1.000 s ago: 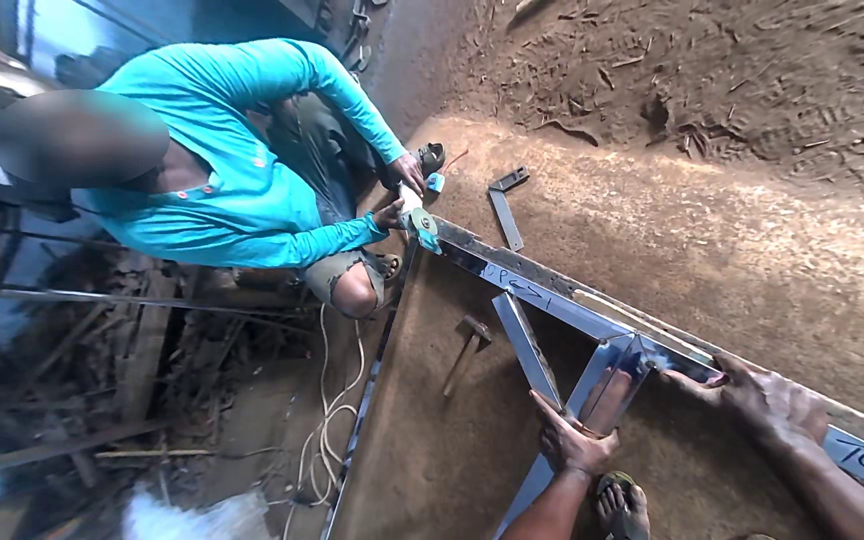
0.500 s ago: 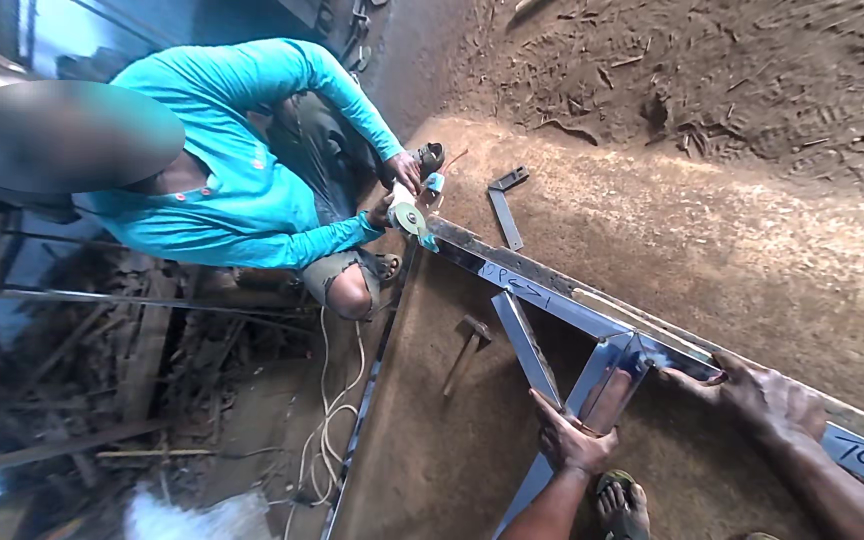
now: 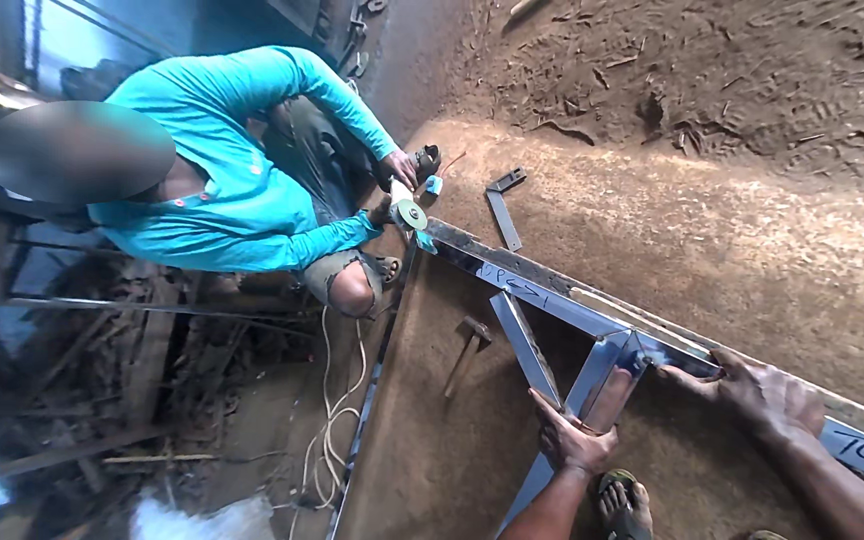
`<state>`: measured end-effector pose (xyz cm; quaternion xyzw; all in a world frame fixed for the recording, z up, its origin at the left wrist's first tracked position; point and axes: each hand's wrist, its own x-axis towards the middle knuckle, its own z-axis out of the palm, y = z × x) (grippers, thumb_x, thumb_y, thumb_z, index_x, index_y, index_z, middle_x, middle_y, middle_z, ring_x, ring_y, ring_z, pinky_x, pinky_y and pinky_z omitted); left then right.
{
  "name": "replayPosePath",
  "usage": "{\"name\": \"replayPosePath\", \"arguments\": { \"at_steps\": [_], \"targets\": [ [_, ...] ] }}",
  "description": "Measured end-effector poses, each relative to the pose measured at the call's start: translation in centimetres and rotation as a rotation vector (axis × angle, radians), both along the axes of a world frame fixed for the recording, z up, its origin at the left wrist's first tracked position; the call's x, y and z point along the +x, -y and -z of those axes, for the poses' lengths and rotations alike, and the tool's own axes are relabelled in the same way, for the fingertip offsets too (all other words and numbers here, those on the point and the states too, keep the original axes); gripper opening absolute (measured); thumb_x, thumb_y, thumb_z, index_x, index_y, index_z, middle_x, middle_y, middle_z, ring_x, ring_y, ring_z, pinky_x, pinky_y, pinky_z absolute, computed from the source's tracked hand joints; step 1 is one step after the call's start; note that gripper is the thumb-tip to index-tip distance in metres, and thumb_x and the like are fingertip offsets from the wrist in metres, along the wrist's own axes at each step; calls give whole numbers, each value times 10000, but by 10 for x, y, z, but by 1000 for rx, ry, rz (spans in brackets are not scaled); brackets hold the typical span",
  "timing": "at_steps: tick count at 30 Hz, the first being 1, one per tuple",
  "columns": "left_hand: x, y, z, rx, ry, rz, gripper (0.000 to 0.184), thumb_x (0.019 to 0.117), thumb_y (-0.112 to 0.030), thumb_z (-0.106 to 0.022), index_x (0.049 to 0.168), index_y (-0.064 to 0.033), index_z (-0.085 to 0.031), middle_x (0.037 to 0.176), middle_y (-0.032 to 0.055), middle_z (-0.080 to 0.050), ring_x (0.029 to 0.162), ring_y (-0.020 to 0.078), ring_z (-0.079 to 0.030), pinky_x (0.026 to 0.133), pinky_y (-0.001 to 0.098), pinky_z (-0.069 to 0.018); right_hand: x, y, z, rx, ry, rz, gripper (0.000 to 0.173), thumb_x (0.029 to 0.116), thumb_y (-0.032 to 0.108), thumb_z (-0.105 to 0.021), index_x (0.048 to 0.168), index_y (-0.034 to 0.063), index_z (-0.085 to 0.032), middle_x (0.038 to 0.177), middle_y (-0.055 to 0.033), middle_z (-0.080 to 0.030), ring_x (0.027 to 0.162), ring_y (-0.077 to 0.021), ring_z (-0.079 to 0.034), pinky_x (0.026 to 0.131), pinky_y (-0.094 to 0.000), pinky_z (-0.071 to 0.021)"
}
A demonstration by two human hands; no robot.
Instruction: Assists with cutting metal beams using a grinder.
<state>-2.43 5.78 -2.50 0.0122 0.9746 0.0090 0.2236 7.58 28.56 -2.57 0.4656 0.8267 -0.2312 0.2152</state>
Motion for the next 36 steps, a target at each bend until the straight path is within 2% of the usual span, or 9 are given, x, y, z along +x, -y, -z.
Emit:
{"name": "replayPosePath", "arguments": {
  "at_steps": [12,17,20,23,30,36],
  "targets": [
    [1,0,1,23,-7,-12,1673,431,-586,-944,1632,-8,66,1511,279,-477,1185,342,-656,950,516,-560,0,0,1,4,-22,7,910,694,999,-407,952,181,-711,853,-151,-729,842,-394,-723,631,-590,-517],
    [2,3,4,17,-7,-6,1677,433,-601,-934,1634,-20,81,1528,277,-459,1204,344,-647,970,522,-549,1,1,1,13,-42,23,912,688,998,-420,951,176,-715,852,-162,-728,838,-403,-722,625,-598,-513],
    [1,3,3,12,-23,1,1678,425,-605,-935,1633,-12,66,1509,274,-484,1180,336,-662,946,510,-564,1,1,1,4,-54,33,909,691,992,-438,971,174,-719,857,-165,-726,838,-409,-718,625,-605,-508],
    [1,2,2,5,-3,5,1667,441,-598,-940,1631,-9,69,1517,272,-474,1215,341,-640,978,511,-547,2,1,4,10,-64,25,929,676,1008,-419,960,175,-716,853,-162,-725,829,-406,-719,619,-605,-514],
    [1,4,7,3,-25,1,1686,424,-604,-941,1631,-14,77,1488,273,-501,1173,341,-659,953,514,-558,2,1,3,15,-62,22,940,678,1009,-403,959,167,-713,832,-170,-722,818,-411,-719,615,-600,-513],
    [1,4,6,-1,-22,12,1685,427,-616,-934,1630,-5,76,1510,274,-482,1200,336,-651,972,507,-552,1,1,3,13,-46,20,940,674,1014,-403,968,178,-715,857,-174,-725,837,-403,-722,623,-598,-518]
  ]
}}
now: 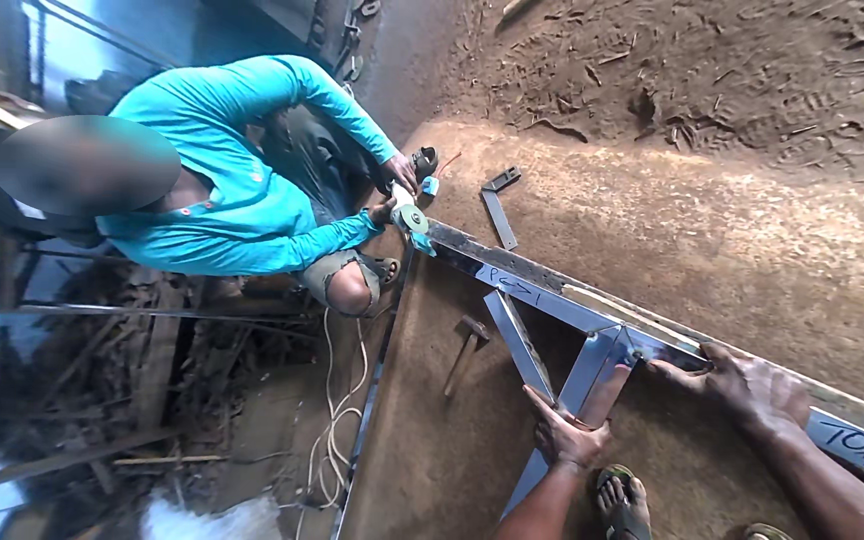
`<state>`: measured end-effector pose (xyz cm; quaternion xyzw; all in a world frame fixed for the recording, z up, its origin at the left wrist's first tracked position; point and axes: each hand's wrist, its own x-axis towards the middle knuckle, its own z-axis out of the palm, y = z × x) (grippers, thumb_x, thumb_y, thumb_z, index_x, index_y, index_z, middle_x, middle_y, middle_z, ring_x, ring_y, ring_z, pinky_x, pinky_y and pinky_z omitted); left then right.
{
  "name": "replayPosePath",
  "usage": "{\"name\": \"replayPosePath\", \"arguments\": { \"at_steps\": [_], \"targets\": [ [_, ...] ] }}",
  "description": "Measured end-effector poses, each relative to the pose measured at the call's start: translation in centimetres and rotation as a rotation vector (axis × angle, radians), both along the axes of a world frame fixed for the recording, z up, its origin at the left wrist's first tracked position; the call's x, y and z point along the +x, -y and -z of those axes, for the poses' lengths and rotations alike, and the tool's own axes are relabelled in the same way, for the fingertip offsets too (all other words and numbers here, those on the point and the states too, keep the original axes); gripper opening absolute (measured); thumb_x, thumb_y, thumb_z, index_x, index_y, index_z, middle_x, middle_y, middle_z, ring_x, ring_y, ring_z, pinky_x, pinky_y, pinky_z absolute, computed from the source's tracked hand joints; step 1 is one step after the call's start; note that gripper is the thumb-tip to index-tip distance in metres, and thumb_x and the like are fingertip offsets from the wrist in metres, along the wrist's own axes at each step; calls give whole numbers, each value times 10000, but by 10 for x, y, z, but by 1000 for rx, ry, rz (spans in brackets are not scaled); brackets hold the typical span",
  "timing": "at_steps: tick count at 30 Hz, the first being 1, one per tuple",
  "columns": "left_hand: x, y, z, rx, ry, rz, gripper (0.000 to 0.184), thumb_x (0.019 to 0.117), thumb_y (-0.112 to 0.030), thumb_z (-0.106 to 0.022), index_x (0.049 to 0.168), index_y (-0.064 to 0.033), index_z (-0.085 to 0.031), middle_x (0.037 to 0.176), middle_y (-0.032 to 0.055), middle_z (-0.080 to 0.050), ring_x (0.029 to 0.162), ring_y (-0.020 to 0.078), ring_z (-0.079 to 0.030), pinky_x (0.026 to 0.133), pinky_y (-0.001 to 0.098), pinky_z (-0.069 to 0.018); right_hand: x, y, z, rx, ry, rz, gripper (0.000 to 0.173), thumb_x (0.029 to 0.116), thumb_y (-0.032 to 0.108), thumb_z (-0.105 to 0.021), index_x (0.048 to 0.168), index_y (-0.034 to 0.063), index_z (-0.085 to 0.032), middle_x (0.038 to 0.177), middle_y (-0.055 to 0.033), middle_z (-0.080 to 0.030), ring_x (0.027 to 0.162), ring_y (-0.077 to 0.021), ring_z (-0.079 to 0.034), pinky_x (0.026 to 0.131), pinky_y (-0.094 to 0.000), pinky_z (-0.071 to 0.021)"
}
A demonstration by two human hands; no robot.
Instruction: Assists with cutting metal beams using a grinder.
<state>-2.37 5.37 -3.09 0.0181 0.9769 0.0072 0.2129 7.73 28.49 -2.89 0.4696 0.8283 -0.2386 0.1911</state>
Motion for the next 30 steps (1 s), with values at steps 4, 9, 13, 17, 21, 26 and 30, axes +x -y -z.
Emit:
{"name": "replayPosePath", "arguments": {
  "at_steps": [4,9,13,17,21,26,30],
  "targets": [
    [0,1,1,-8,0,2,1680,425,-620,-933,1631,-5,62,1488,264,-511,1171,325,-668,959,504,-561,-1,0,-1,-13,15,-1,955,676,1016,-399,988,172,-720,866,-171,-731,852,-403,-724,632,-594,-520],
    [0,0,1,-5,-8,-3,1681,423,-616,-933,1632,-5,62,1514,264,-482,1191,326,-657,957,498,-562,0,0,0,-1,-2,1,950,681,1011,-407,972,164,-724,864,-169,-731,847,-401,-723,631,-596,-514],
    [-1,0,0,-4,-9,0,1681,426,-612,-936,1630,1,63,1518,266,-478,1193,330,-654,959,503,-559,0,0,-2,-1,-8,0,951,685,1010,-399,959,154,-712,858,-172,-724,835,-401,-720,624,-594,-511],
    [0,-2,-2,-10,8,-4,1676,438,-601,-938,1627,3,78,1478,278,-510,1182,341,-655,966,511,-550,0,0,-4,-12,-7,3,944,690,1006,-405,972,161,-718,851,-171,-725,838,-400,-721,630,-594,-516],
    [-1,-3,-4,-14,4,-5,1676,437,-604,-933,1629,-5,80,1459,269,-532,1161,331,-669,952,505,-562,0,1,-3,3,-21,8,926,692,1000,-420,930,155,-712,828,-162,-720,811,-393,-720,616,-585,-513],
    [0,-3,-5,-18,7,-6,1670,445,-600,-934,1632,-18,86,1484,273,-506,1176,334,-660,955,511,-557,1,1,-2,12,-40,10,932,683,1006,-415,924,156,-716,822,-160,-719,799,-390,-717,607,-586,-507],
    [0,-2,-2,-21,-1,5,1671,442,-606,-931,1629,-4,79,1443,266,-546,1156,331,-670,948,507,-563,2,1,-1,4,-48,16,924,676,1009,-415,917,167,-710,813,-160,-715,800,-394,-716,611,-588,-505]
  ]
}}
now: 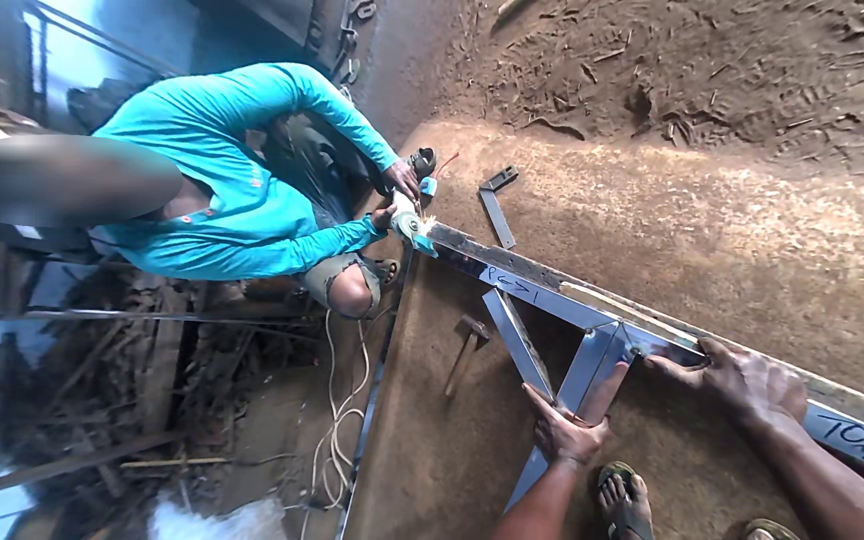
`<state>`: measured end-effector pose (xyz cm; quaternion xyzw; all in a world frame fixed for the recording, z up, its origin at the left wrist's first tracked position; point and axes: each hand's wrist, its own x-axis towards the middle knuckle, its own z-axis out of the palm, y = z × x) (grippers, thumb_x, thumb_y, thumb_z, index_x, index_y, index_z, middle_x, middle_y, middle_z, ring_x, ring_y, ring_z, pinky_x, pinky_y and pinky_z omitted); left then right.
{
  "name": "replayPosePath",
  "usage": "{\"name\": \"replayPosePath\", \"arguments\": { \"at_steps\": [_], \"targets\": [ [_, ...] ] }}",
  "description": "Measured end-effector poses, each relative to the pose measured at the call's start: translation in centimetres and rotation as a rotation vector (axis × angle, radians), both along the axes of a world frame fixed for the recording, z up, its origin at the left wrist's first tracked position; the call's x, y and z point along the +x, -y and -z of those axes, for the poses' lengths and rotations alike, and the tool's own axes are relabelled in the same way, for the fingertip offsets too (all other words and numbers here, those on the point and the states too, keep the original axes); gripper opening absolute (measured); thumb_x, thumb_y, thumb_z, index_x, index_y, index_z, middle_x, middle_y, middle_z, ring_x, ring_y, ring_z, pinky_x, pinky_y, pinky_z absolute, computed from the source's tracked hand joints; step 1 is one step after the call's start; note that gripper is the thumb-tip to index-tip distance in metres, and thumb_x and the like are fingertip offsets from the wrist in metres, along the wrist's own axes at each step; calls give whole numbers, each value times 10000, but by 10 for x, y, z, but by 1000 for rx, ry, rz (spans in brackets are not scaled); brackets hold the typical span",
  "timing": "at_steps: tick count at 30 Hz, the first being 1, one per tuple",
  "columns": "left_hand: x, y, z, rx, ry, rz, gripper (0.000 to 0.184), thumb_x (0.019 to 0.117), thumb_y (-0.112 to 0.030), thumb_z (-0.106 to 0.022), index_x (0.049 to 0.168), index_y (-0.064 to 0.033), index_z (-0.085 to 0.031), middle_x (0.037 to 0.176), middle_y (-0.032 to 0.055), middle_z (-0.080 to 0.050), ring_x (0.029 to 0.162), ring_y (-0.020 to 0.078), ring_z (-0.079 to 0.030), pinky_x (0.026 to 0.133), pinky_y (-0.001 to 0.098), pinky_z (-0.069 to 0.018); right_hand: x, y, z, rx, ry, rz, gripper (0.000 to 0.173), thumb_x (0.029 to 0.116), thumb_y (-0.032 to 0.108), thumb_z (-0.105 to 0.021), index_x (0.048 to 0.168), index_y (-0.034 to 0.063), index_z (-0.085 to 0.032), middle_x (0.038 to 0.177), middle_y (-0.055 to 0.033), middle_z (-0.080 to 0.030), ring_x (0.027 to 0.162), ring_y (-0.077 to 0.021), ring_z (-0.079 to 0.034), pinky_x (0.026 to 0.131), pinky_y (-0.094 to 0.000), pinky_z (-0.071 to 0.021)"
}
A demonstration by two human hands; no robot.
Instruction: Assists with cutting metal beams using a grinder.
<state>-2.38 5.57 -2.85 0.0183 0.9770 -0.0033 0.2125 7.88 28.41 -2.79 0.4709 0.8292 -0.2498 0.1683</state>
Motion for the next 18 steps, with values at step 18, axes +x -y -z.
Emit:
{"name": "replayPosePath", "arguments": {
  "at_steps": [18],
  "targets": [
    [1,3,4,24,-5,-1,1686,431,-603,-938,1632,-18,91,1503,284,-484,1215,350,-641,986,526,-541,-1,0,-3,-13,21,-11,903,695,995,-428,918,163,-700,812,-169,-708,798,-399,-715,606,-591,-508]
  ]
}}
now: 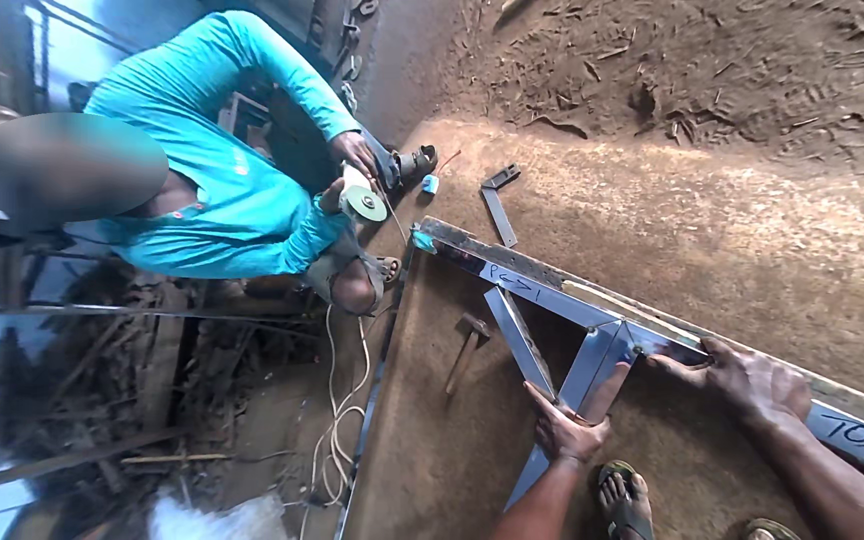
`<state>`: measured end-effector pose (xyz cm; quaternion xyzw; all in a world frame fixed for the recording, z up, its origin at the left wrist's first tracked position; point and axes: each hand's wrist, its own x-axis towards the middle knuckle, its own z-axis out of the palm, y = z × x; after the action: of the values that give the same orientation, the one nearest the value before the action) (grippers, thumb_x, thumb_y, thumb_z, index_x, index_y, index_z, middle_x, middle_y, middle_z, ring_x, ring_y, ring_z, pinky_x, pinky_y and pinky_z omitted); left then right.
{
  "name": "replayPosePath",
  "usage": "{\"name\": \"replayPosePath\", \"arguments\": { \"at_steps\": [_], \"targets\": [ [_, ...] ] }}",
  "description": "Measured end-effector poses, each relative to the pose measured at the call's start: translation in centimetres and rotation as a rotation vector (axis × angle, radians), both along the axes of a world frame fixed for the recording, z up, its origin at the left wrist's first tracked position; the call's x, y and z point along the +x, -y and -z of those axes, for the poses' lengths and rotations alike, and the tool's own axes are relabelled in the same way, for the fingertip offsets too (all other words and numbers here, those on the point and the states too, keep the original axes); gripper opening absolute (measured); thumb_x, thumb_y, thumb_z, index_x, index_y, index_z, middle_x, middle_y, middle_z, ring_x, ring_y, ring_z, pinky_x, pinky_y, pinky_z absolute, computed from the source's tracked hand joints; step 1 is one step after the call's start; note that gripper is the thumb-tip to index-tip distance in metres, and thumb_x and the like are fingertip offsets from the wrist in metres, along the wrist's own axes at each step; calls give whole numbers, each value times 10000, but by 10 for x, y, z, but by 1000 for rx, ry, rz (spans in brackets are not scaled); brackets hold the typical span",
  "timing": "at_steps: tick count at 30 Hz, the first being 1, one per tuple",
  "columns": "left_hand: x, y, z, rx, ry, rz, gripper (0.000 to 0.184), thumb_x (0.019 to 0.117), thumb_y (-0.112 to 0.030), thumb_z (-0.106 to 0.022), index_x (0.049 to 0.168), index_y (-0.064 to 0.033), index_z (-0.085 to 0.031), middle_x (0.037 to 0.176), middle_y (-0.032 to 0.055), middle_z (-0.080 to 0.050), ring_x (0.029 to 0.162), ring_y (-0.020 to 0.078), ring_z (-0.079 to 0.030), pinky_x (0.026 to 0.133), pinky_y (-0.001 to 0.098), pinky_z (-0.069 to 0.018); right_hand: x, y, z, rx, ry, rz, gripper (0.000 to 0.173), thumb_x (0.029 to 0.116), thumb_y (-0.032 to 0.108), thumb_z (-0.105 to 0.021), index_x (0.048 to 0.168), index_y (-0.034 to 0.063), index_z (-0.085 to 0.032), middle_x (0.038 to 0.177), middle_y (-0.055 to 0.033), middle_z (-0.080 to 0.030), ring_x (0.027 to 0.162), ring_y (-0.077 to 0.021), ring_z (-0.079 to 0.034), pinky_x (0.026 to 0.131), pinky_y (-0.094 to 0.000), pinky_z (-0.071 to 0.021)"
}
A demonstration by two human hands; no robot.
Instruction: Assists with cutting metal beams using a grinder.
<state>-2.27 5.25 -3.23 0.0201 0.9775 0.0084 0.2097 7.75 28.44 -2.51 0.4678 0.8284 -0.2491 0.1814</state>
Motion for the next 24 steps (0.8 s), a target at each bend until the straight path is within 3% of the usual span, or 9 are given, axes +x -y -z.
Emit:
{"name": "replayPosePath", "arguments": {
  "at_steps": [16,24],
  "targets": [
    [-1,0,0,-25,31,5,1686,446,-617,-927,1625,-9,114,1481,270,-511,1214,330,-645,1001,506,-538,0,-1,-1,-9,7,4,918,690,996,-430,960,164,-712,823,-177,-710,817,-411,-715,619,-599,-509],
    [-2,-4,-7,-39,51,10,1667,465,-599,-931,1621,6,105,1460,256,-538,1207,317,-648,1002,494,-535,0,1,5,23,0,4,922,665,1010,-419,924,173,-705,796,-170,-704,776,-397,-713,588,-584,-500]
  ]
}}
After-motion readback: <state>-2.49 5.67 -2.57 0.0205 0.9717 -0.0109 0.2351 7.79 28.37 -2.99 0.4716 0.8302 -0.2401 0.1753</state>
